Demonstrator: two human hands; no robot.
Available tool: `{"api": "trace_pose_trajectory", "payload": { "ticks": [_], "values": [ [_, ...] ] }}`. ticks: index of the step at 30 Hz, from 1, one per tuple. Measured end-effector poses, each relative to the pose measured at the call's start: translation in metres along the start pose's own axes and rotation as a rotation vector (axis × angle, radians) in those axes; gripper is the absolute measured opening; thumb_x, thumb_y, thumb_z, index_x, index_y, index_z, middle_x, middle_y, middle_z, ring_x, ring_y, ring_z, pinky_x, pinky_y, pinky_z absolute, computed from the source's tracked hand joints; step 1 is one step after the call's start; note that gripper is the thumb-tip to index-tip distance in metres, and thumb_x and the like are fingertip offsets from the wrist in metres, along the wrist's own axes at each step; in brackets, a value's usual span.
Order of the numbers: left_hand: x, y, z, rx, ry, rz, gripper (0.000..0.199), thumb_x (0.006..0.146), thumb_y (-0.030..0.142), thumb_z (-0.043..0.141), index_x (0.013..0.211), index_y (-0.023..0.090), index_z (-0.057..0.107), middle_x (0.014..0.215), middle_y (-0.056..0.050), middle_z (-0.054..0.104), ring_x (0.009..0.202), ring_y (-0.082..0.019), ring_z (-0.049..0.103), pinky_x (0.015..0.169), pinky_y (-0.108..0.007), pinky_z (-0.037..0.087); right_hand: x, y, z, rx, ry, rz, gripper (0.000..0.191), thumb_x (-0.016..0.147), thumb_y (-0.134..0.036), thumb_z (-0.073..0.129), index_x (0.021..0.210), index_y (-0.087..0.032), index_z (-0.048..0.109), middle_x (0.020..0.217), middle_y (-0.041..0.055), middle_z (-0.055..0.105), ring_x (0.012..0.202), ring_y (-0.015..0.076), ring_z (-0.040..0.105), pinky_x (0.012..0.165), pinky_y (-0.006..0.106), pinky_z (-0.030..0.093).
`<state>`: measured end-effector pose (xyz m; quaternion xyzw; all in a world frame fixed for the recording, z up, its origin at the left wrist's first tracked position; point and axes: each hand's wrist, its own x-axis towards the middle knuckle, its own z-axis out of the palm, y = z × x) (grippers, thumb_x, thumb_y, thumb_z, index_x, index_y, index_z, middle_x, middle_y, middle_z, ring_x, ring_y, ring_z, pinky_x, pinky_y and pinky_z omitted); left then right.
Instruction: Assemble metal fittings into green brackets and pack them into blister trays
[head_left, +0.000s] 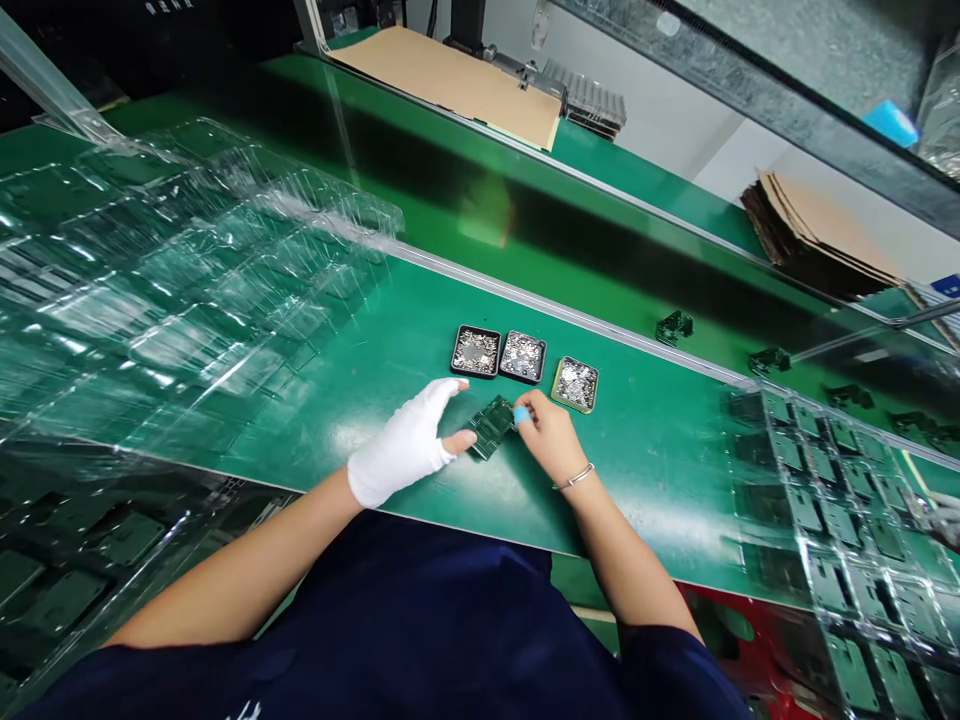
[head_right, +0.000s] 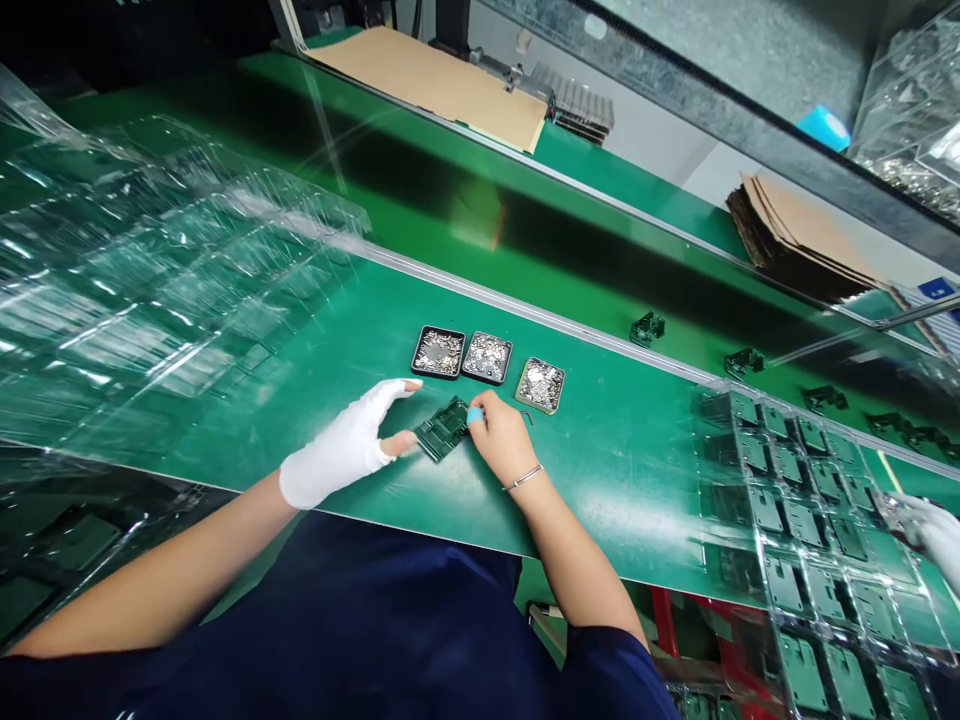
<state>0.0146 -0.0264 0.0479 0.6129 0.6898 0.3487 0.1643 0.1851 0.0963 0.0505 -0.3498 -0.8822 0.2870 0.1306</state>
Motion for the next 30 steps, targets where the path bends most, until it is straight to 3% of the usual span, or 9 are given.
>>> {"api": "trace_pose_trajectory", "payload": {
  "ticks": [4,8,10,13,17,21,27,30],
  "values": [
    [-0.011,-0.005,0.016,0.074,-0.004,0.036,0.069,0.07,0.033,0.068,0.129,0.015,0.038,0.128,-0.016,0.052,0.119,-0.031,0.052,0.099,-0.047,0.045,0.0,0.015,-0.002,-0.101,-0.098,0.016,0.016,0.085,-0.012,0.045,0.091,-0.018,0.059,0.078,0.0029,0.066,0.068,0.0162,0.059,0.066,0.026,0.042],
    [-0.012,-0.008,0.023,0.111,-0.004,0.018,0.059,0.072,0.022,0.062,0.127,0.014,0.041,0.118,-0.014,0.057,0.111,-0.03,0.057,0.096,-0.046,0.047,-0.003,0.033,-0.013,-0.164,-0.153,-0.148,0.02,0.085,-0.013,0.049,0.1,-0.018,0.062,0.101,0.0077,0.066,0.093,0.0204,0.057,0.083,0.032,0.044],
    [-0.008,-0.01,0.021,0.089,-0.038,0.062,0.067,0.071,0.023,0.061,0.132,0.014,0.036,0.128,-0.016,0.052,0.119,-0.031,0.051,0.1,-0.046,0.045,-0.005,0.043,-0.018,-0.185,-0.222,-0.236,0.022,0.082,-0.011,0.051,0.1,-0.018,0.061,0.102,0.0085,0.063,0.097,0.0214,0.054,0.087,0.035,0.043],
    [0.0,-0.009,0.017,0.04,-0.109,0.113,0.068,0.07,0.022,0.059,0.133,0.015,0.034,0.136,-0.015,0.046,0.127,-0.03,0.044,0.104,-0.046,0.04,-0.007,0.051,-0.019,-0.247,-0.247,-0.235,0.02,0.08,-0.006,0.046,0.091,-0.018,0.059,0.095,0.0083,0.06,0.09,0.0217,0.052,0.083,0.036,0.042],
    [0.005,-0.008,0.016,0.049,-0.159,0.104,0.043,0.069,0.023,0.063,0.109,0.017,0.05,0.105,-0.009,0.061,0.105,-0.028,0.056,0.099,-0.047,0.043,-0.012,0.049,-0.014,-0.121,-0.191,-0.159,0.017,0.085,-0.009,0.042,0.092,-0.017,0.054,0.09,0.0078,0.06,0.083,0.0197,0.054,0.077,0.032,0.044],
    [-0.006,-0.012,0.017,0.059,-0.107,0.05,0.048,0.07,0.034,0.068,0.11,0.016,0.047,0.104,-0.01,0.057,0.099,-0.028,0.057,0.087,-0.044,0.049,-0.019,0.039,-0.004,0.108,-0.232,-0.155,0.015,0.086,-0.011,0.045,0.093,-0.02,0.055,0.088,0.0031,0.063,0.079,0.0153,0.058,0.074,0.026,0.045],
    [-0.02,-0.02,0.021,0.121,-0.093,0.064,0.056,0.071,0.044,0.069,0.113,0.018,0.045,0.108,-0.012,0.059,0.108,-0.034,0.055,0.095,-0.051,0.044,-0.021,0.029,0.011,-0.026,-0.27,-0.252,0.029,0.075,-0.002,0.046,0.095,-0.02,0.055,0.094,0.0054,0.062,0.09,0.0187,0.057,0.08,0.029,0.046],
    [-0.019,-0.021,0.021,0.135,-0.099,0.068,0.055,0.071,0.048,0.068,0.112,0.017,0.047,0.106,-0.012,0.06,0.106,-0.034,0.056,0.091,-0.049,0.046,-0.022,0.023,0.013,-0.124,-0.302,-0.271,0.029,0.075,-0.002,0.045,0.096,-0.02,0.054,0.097,0.0067,0.061,0.093,0.0202,0.056,0.081,0.03,0.045]
  ]
}}
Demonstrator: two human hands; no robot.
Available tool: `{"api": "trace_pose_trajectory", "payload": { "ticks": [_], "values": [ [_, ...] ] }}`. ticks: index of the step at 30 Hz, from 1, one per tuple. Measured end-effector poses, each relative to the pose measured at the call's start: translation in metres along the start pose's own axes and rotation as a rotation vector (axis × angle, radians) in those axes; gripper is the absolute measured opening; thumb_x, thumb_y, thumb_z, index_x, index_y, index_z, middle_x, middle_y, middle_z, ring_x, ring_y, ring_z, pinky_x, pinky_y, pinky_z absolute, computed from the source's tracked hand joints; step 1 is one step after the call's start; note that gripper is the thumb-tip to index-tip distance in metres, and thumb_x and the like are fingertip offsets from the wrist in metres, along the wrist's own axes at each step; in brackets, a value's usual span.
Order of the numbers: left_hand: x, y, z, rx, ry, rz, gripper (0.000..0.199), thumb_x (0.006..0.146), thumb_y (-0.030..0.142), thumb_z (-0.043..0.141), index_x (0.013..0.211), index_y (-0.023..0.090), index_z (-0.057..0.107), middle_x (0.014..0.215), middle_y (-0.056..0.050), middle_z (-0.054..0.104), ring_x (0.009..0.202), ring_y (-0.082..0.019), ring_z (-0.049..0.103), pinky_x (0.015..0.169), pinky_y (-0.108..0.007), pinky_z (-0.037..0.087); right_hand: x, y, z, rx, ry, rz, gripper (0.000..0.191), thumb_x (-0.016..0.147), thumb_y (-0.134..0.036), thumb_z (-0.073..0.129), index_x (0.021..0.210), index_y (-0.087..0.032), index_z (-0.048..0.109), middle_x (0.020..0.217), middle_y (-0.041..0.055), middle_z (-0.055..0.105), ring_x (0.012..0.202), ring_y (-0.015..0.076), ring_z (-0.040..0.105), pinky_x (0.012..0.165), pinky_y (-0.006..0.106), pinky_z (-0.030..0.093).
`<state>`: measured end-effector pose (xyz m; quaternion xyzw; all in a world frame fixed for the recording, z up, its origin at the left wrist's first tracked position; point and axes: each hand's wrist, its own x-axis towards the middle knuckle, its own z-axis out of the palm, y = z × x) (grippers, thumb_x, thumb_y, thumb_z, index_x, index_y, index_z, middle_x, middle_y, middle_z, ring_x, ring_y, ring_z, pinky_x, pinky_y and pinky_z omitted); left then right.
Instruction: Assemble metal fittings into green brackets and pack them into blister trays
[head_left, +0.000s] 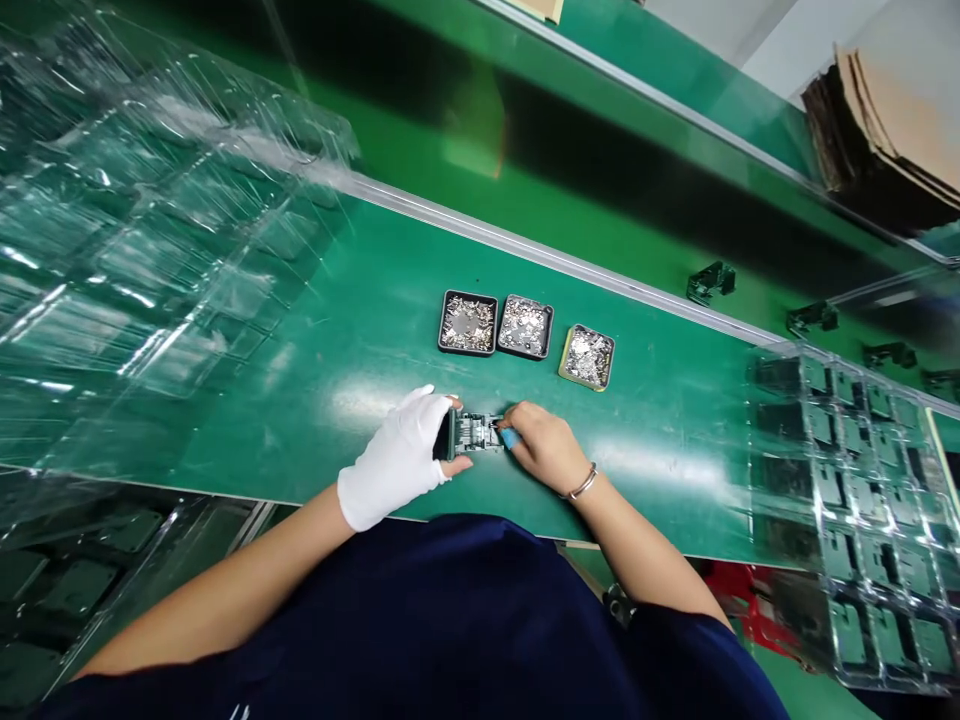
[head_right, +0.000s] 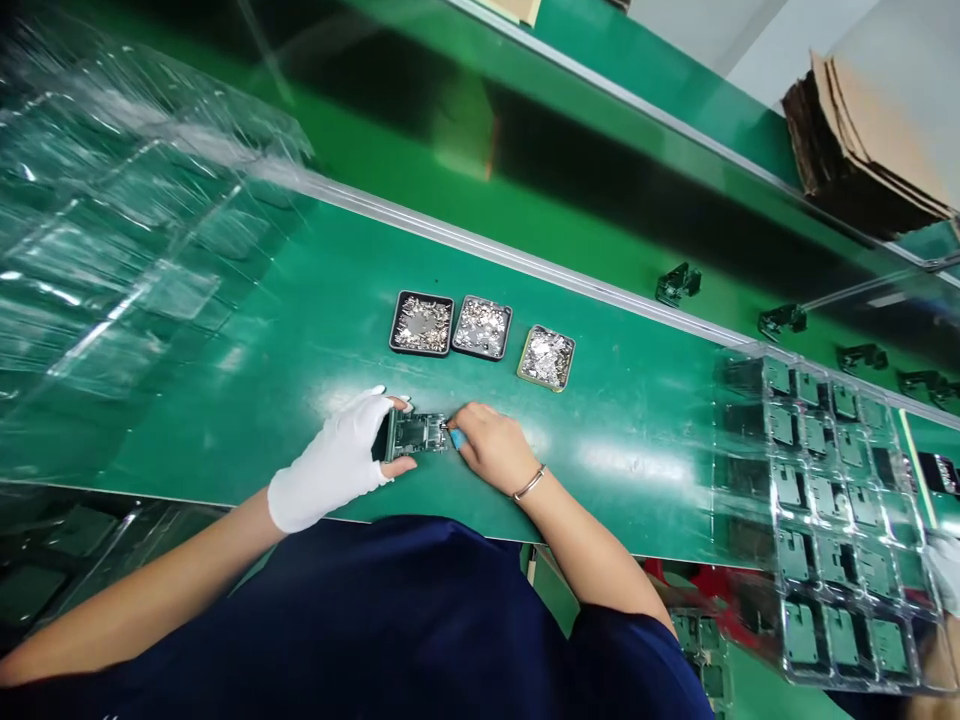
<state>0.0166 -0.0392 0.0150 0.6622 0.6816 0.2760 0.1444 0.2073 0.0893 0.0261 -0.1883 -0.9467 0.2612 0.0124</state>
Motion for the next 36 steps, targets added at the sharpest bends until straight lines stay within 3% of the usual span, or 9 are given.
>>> {"api": "trace_pose_trajectory", "payload": {
  "ticks": [5,8,12,19,26,36],
  "values": [
    [0.001,-0.001,0.0,0.003,0.021,0.026,0.056,0.073,0.053,0.066,0.111,0.016,0.048,0.104,-0.012,0.06,0.104,-0.033,0.057,0.093,-0.05,0.046,0.002,-0.012,0.0,-0.109,-0.062,0.108,0.021,0.08,-0.005,0.045,0.092,-0.02,0.054,0.092,0.0073,0.06,0.087,0.0196,0.057,0.07,0.026,0.044],
    [0.0,-0.001,0.0,0.002,0.021,0.029,0.058,0.072,0.052,0.068,0.111,0.015,0.048,0.104,-0.013,0.06,0.104,-0.033,0.057,0.093,-0.049,0.046,0.0,-0.009,-0.002,-0.002,-0.052,0.133,0.022,0.079,-0.006,0.047,0.094,-0.02,0.054,0.093,0.0048,0.061,0.085,0.0176,0.058,0.07,0.025,0.044],
    [0.0,0.0,-0.001,0.015,0.021,0.026,0.058,0.072,0.05,0.069,0.112,0.014,0.047,0.105,-0.014,0.059,0.104,-0.033,0.057,0.091,-0.047,0.048,-0.005,-0.001,-0.007,0.163,-0.04,0.057,0.02,0.082,-0.008,0.047,0.094,-0.021,0.056,0.095,0.0034,0.063,0.087,0.0165,0.06,0.075,0.025,0.045],
    [0.0,-0.001,-0.001,0.031,0.039,0.037,0.056,0.074,0.051,0.066,0.112,0.015,0.047,0.103,-0.013,0.06,0.103,-0.033,0.059,0.092,-0.048,0.048,-0.008,-0.005,-0.005,0.033,-0.073,0.024,0.025,0.077,-0.007,0.047,0.096,-0.021,0.057,0.095,0.0057,0.064,0.09,0.0192,0.059,0.076,0.027,0.045],
    [0.0,0.0,-0.002,0.034,0.033,0.026,0.057,0.072,0.048,0.069,0.113,0.015,0.048,0.104,-0.014,0.061,0.104,-0.033,0.059,0.093,-0.048,0.047,-0.008,-0.004,-0.004,0.073,-0.066,0.027,0.027,0.077,-0.006,0.045,0.097,-0.021,0.054,0.096,0.0058,0.063,0.091,0.02,0.059,0.078,0.028,0.045],
    [0.0,0.0,-0.001,0.002,0.018,0.009,0.055,0.073,0.05,0.067,0.112,0.016,0.048,0.105,-0.014,0.061,0.104,-0.033,0.059,0.093,-0.048,0.047,-0.005,-0.018,-0.006,-0.055,-0.195,0.107,0.024,0.074,-0.005,0.046,0.092,-0.02,0.051,0.091,0.0058,0.064,0.086,0.0194,0.06,0.069,0.026,0.044]
  ]
}}
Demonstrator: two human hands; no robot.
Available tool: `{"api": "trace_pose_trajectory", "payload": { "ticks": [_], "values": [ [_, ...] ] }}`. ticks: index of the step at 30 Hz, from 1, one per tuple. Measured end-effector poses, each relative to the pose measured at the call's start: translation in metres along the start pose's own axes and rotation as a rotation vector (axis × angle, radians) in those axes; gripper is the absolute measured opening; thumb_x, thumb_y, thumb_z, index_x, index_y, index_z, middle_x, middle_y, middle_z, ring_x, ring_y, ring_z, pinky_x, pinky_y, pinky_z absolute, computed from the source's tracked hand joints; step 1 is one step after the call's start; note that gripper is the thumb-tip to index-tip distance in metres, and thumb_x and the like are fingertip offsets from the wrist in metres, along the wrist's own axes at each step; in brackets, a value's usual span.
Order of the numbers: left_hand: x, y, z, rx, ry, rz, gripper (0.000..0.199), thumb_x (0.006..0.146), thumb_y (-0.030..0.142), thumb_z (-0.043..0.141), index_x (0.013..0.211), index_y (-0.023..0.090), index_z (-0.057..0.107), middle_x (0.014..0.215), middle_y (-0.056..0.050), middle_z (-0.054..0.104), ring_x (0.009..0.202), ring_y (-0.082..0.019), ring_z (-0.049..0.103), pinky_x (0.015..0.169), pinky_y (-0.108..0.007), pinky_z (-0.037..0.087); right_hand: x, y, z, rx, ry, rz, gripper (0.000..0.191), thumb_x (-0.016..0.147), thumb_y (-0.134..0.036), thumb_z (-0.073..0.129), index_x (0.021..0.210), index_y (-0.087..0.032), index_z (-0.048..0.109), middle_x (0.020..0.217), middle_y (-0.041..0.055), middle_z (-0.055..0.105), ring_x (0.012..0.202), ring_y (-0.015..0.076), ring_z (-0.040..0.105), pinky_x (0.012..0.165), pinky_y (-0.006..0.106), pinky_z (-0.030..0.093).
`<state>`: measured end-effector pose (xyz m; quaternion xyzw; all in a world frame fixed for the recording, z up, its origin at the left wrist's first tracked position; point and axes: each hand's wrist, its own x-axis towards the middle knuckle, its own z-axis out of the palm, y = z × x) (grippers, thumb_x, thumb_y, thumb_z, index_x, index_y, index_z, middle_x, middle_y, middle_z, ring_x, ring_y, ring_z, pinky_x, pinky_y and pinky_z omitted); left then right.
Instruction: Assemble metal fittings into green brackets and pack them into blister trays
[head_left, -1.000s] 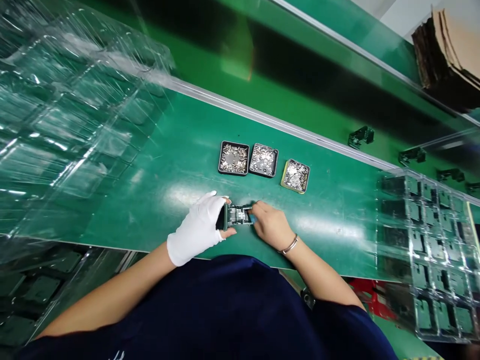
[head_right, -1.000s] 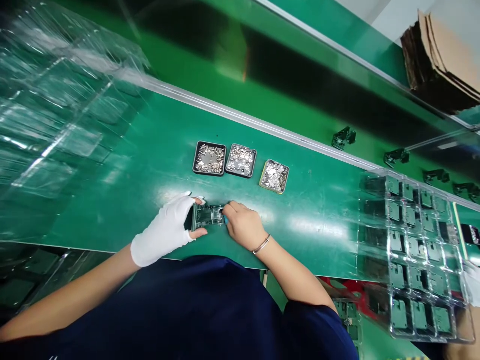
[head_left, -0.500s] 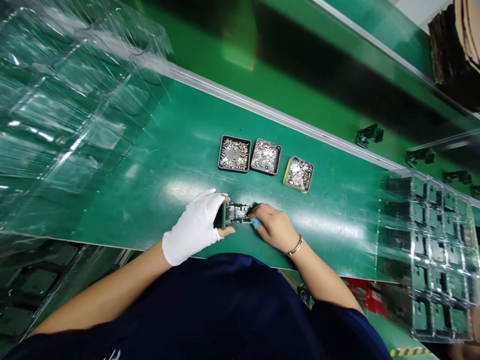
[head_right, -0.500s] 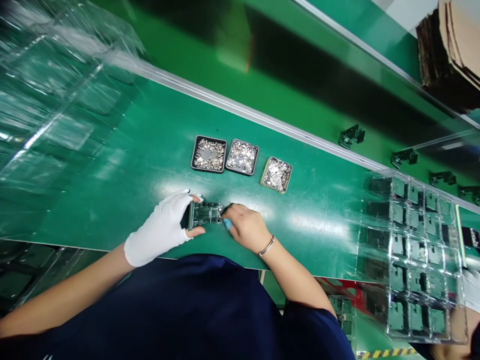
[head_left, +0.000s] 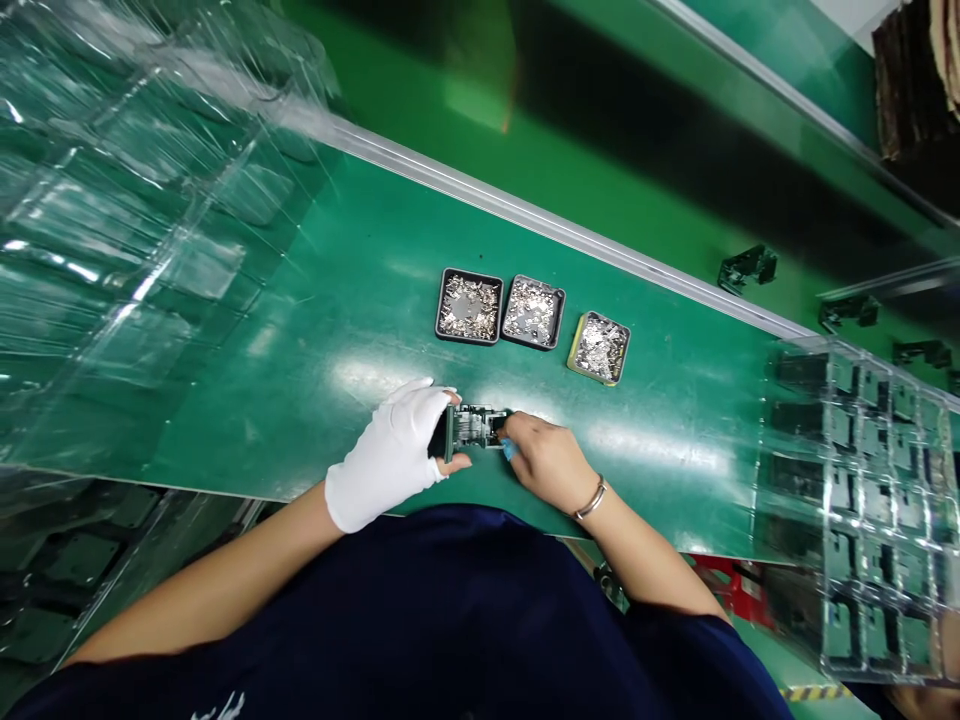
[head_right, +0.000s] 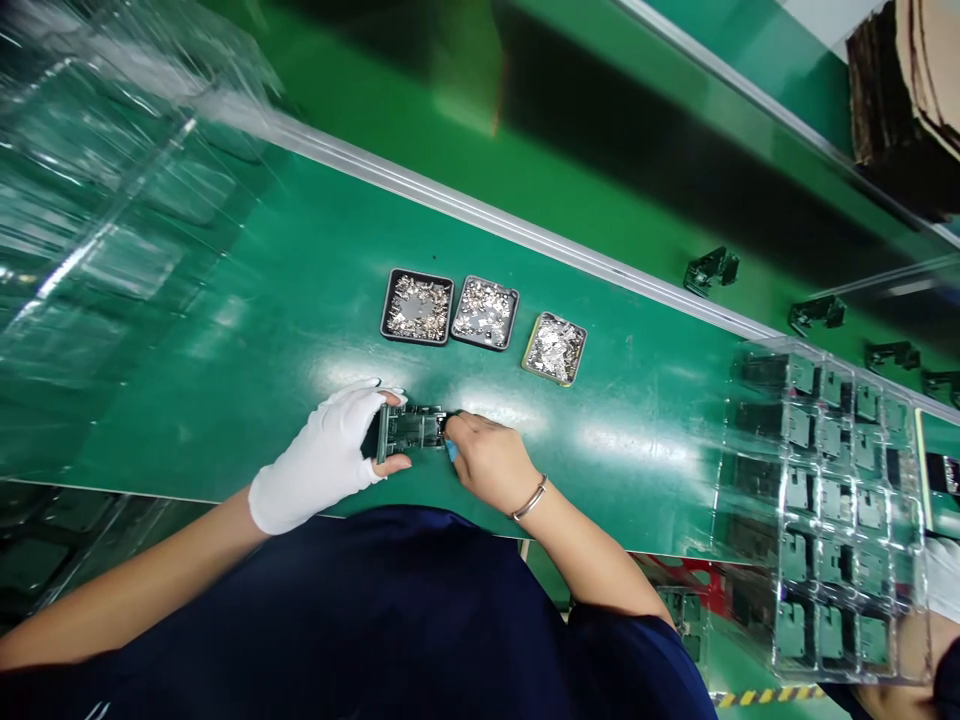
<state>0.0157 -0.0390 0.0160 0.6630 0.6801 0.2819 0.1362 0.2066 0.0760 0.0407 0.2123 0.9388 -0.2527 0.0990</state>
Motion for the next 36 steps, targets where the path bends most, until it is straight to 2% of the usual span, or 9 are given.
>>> {"api": "trace_pose_trajectory", "payload": {
  "ticks": [14,17,21,24,26,29,31,33,36],
  "values": [
    [0.004,-0.003,-0.001,-0.054,-0.014,-0.005,0.051,0.076,0.054,0.062,0.109,0.018,0.049,0.102,-0.012,0.06,0.098,-0.031,0.06,0.086,-0.046,0.049,0.005,-0.005,-0.001,0.082,0.045,0.127,0.025,0.077,-0.006,0.049,0.097,-0.019,0.056,0.097,0.0061,0.066,0.077,0.0184,0.061,0.065,0.026,0.043],
    [0.003,-0.002,0.001,-0.044,0.057,0.053,0.053,0.077,0.052,0.062,0.113,0.017,0.046,0.105,-0.013,0.06,0.102,-0.03,0.06,0.089,-0.046,0.049,0.003,0.008,-0.002,0.223,0.163,0.042,0.022,0.081,-0.007,0.048,0.095,-0.019,0.06,0.095,0.0044,0.067,0.083,0.017,0.062,0.075,0.027,0.046],
    [0.0,0.003,0.004,-0.076,0.17,0.097,0.052,0.08,0.049,0.062,0.117,0.018,0.042,0.114,-0.015,0.059,0.111,-0.03,0.058,0.094,-0.047,0.048,0.001,0.017,-0.006,0.245,0.439,-0.049,0.017,0.087,-0.018,0.053,0.099,-0.02,0.064,0.115,0.0092,0.063,0.109,0.0224,0.055,0.096,0.04,0.039],
    [-0.001,0.008,0.003,-0.135,0.222,0.122,0.056,0.082,0.048,0.06,0.123,0.018,0.038,0.124,-0.017,0.055,0.118,-0.03,0.054,0.097,-0.048,0.047,0.004,0.01,-0.009,0.413,0.486,-0.074,0.01,0.088,-0.023,0.054,0.087,-0.02,0.063,0.099,0.0062,0.068,0.096,0.0178,0.061,0.091,0.036,0.044],
    [-0.001,0.01,0.001,-0.161,0.23,0.129,0.068,0.08,0.053,0.059,0.131,0.016,0.033,0.131,-0.02,0.05,0.122,-0.032,0.051,0.098,-0.049,0.046,0.003,0.001,-0.013,0.47,0.538,-0.075,0.01,0.088,-0.024,0.054,0.08,-0.02,0.059,0.086,0.0031,0.067,0.084,0.0149,0.062,0.092,0.036,0.044],
    [0.002,0.009,-0.002,-0.111,0.21,0.126,0.082,0.079,0.058,0.058,0.14,0.015,0.026,0.137,-0.021,0.045,0.126,-0.035,0.047,0.1,-0.051,0.044,-0.001,-0.012,-0.017,0.25,0.596,-0.105,0.005,0.086,-0.024,0.057,0.083,-0.02,0.057,0.091,0.0032,0.067,0.092,0.0167,0.061,0.109,0.047,0.027],
    [0.008,0.007,0.0,-0.024,0.193,0.133,0.079,0.082,0.052,0.057,0.143,0.015,0.024,0.138,-0.02,0.044,0.127,-0.035,0.046,0.101,-0.051,0.043,-0.003,-0.019,-0.016,0.013,0.535,-0.148,0.005,0.084,-0.022,0.057,0.089,-0.019,0.058,0.098,0.006,0.067,0.101,0.0209,0.057,0.113,0.054,0.014],
    [0.014,0.004,0.003,0.044,0.156,0.142,0.073,0.084,0.044,0.057,0.143,0.016,0.023,0.139,-0.02,0.044,0.128,-0.034,0.045,0.102,-0.051,0.043,-0.004,-0.021,-0.016,-0.138,0.439,-0.203,0.011,0.083,-0.02,0.057,0.094,-0.018,0.059,0.104,0.0084,0.065,0.106,0.0237,0.054,0.112,0.056,0.012],
    [0.021,0.003,0.009,0.048,0.06,0.135,0.065,0.084,0.04,0.055,0.14,0.017,0.029,0.136,-0.017,0.049,0.124,-0.032,0.049,0.101,-0.048,0.044,0.0,-0.004,-0.025,-0.131,0.39,-0.241,0.016,0.087,-0.023,0.054,0.102,-0.02,0.059,0.11,0.0063,0.064,0.106,0.0216,0.054,0.111,0.052,0.018]
  ]
}}
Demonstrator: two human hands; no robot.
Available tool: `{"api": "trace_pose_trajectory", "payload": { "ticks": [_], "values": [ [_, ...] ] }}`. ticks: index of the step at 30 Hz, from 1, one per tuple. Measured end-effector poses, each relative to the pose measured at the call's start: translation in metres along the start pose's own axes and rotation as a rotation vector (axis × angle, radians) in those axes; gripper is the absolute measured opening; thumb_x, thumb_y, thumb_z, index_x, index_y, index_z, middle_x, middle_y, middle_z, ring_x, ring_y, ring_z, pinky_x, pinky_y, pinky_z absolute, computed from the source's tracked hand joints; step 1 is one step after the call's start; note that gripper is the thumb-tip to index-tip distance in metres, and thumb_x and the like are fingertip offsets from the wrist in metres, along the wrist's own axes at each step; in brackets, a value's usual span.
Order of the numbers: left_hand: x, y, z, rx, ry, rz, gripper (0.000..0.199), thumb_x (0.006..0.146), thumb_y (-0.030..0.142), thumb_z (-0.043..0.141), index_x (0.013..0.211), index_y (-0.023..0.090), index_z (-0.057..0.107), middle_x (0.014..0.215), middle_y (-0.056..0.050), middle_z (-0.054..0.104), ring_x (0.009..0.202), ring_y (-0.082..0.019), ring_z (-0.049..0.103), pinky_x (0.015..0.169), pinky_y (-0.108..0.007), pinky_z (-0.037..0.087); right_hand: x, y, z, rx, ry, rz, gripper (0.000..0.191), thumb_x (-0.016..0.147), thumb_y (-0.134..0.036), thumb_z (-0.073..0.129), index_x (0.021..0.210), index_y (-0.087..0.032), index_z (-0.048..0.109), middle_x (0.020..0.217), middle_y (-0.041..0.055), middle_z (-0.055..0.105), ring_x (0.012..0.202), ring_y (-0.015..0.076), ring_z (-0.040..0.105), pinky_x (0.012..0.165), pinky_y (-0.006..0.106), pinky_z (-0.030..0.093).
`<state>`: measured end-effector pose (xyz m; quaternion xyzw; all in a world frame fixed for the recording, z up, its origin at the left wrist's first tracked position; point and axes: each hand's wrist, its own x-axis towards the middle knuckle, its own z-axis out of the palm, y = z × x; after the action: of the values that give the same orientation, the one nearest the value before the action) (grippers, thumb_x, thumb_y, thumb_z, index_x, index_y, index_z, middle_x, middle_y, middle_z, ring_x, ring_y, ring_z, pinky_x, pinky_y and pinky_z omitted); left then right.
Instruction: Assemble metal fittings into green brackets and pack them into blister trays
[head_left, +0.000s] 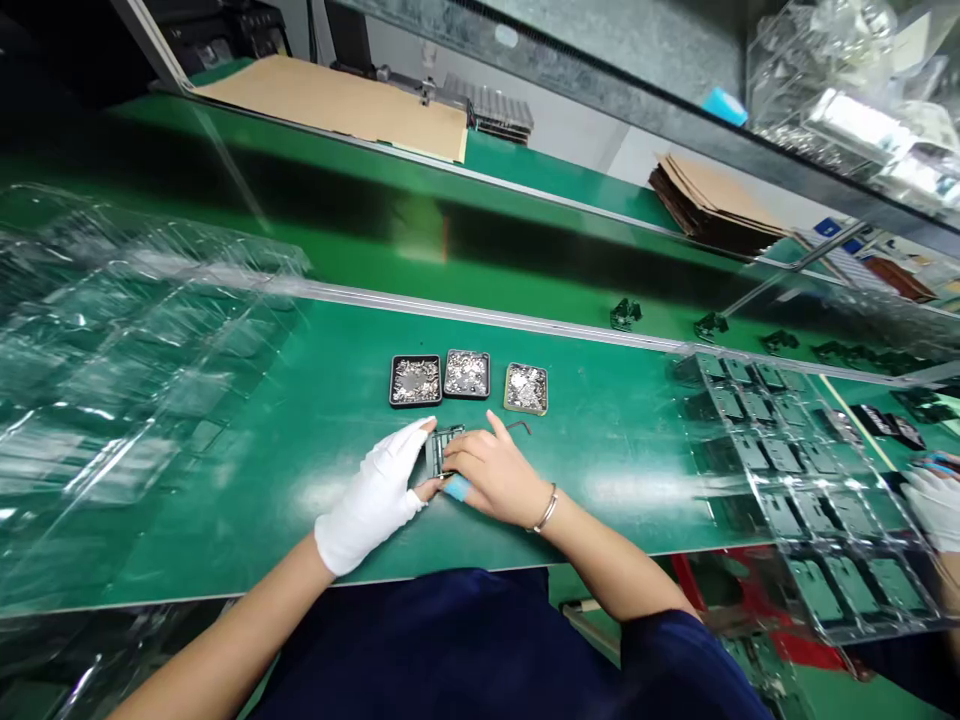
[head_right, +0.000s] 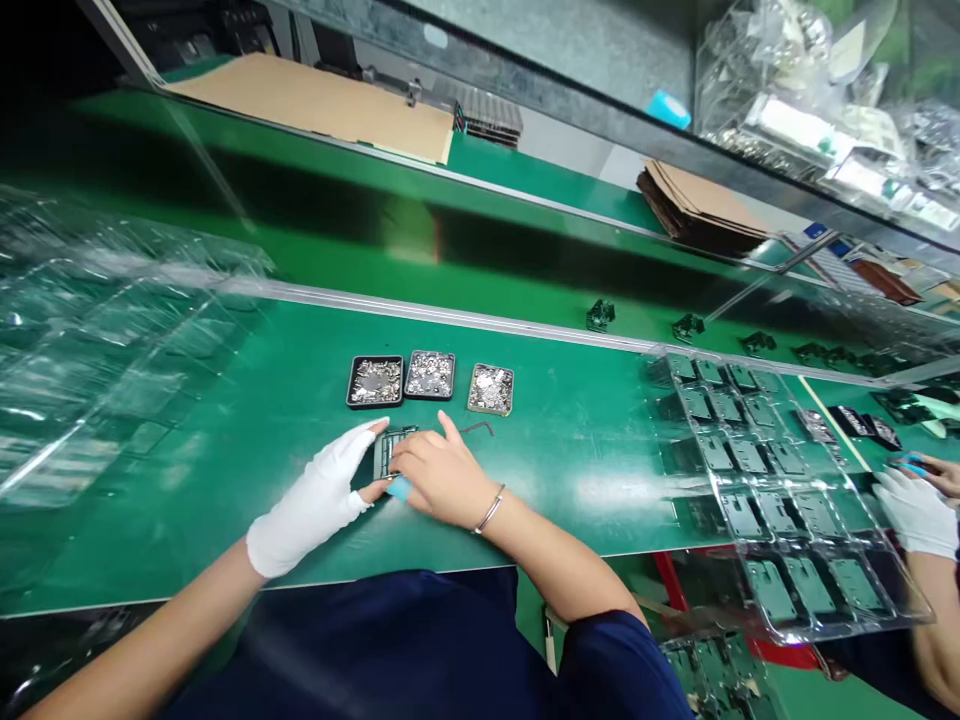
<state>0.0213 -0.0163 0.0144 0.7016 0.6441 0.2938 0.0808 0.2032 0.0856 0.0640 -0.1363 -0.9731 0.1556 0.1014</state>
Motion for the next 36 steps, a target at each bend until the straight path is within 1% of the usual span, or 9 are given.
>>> {"api": "trace_pose_trajectory", "payload": {
  "ticks": [2,5,8,11,17,20,24,29,36],
  "values": [
    [0.002,0.001,0.001,-0.013,-0.043,-0.007,0.06,0.084,0.04,0.056,0.136,0.018,0.034,0.131,-0.015,0.052,0.121,-0.031,0.052,0.099,-0.047,0.046,0.001,0.029,-0.01,-0.013,0.038,0.138,0.017,0.09,-0.021,0.048,0.103,-0.021,0.06,0.109,0.0051,0.065,0.104,0.0197,0.055,0.105,0.044,0.03],
    [0.001,0.004,0.0,-0.012,-0.064,0.007,0.058,0.082,0.038,0.056,0.132,0.016,0.037,0.128,-0.016,0.054,0.117,-0.031,0.054,0.097,-0.047,0.047,-0.001,0.08,-0.025,-0.184,0.029,0.495,0.025,0.086,-0.009,0.045,0.099,-0.019,0.064,0.101,0.008,0.065,0.096,0.0214,0.056,0.088,0.035,0.04],
    [-0.002,0.008,-0.002,-0.017,-0.067,0.018,0.058,0.082,0.038,0.055,0.133,0.015,0.037,0.128,-0.016,0.054,0.117,-0.03,0.055,0.097,-0.046,0.047,-0.003,0.112,-0.027,-0.243,0.001,0.578,0.03,0.078,-0.003,0.046,0.094,-0.018,0.066,0.096,0.0091,0.064,0.092,0.0238,0.055,0.084,0.035,0.039],
    [-0.004,0.009,-0.004,-0.044,-0.061,0.014,0.063,0.082,0.044,0.055,0.135,0.015,0.036,0.13,-0.017,0.053,0.119,-0.03,0.054,0.098,-0.046,0.047,-0.005,0.119,-0.019,-0.242,0.017,0.565,0.029,0.075,-0.002,0.046,0.09,-0.018,0.065,0.094,0.0095,0.064,0.093,0.0243,0.054,0.087,0.036,0.036],
    [0.0,0.008,-0.021,-0.097,0.028,-0.099,0.049,0.088,0.044,0.048,0.13,0.017,0.044,0.13,-0.012,0.055,0.12,-0.027,0.053,0.101,-0.044,0.045,-0.011,0.118,-0.017,-0.169,0.104,0.591,0.028,0.077,-0.003,0.041,0.092,-0.018,0.059,0.092,0.0067,0.066,0.089,0.021,0.057,0.099,0.041,0.031],
    [0.007,0.009,-0.028,-0.109,0.085,-0.093,0.042,0.088,0.04,0.047,0.124,0.017,0.05,0.126,-0.011,0.058,0.116,-0.026,0.056,0.099,-0.042,0.046,-0.011,0.109,-0.025,-0.13,0.152,0.602,0.024,0.081,-0.006,0.037,0.092,-0.017,0.055,0.089,0.0061,0.066,0.084,0.0195,0.058,0.092,0.037,0.04],
    [0.02,0.017,-0.029,-0.104,0.14,-0.024,0.028,0.089,0.033,0.047,0.108,0.016,0.06,0.106,-0.009,0.067,0.098,-0.022,0.064,0.088,-0.037,0.051,-0.005,0.067,-0.029,0.121,0.221,0.392,0.015,0.087,-0.015,0.038,0.087,-0.021,0.052,0.087,0.0035,0.065,0.082,0.0168,0.059,0.078,0.029,0.047],
    [0.034,0.032,-0.028,0.004,0.048,0.106,0.025,0.091,0.03,0.045,0.082,0.017,0.064,0.079,-0.005,0.068,0.074,-0.019,0.063,0.07,-0.032,0.048,0.004,0.011,-0.022,0.317,0.11,0.036,0.012,0.088,-0.017,0.041,0.088,-0.023,0.052,0.086,0.0005,0.066,0.079,0.0149,0.06,0.103,0.042,0.039],
    [0.026,0.034,-0.025,-0.01,0.104,0.018,0.036,0.093,0.034,0.042,0.067,0.017,0.062,0.066,-0.004,0.065,0.062,-0.017,0.059,0.062,-0.03,0.044,0.007,0.003,-0.006,0.415,0.212,0.086,0.008,0.09,-0.025,0.05,0.092,-0.023,0.057,0.089,0.0004,0.068,0.081,0.0142,0.063,0.106,0.044,0.036]
  ]
}}
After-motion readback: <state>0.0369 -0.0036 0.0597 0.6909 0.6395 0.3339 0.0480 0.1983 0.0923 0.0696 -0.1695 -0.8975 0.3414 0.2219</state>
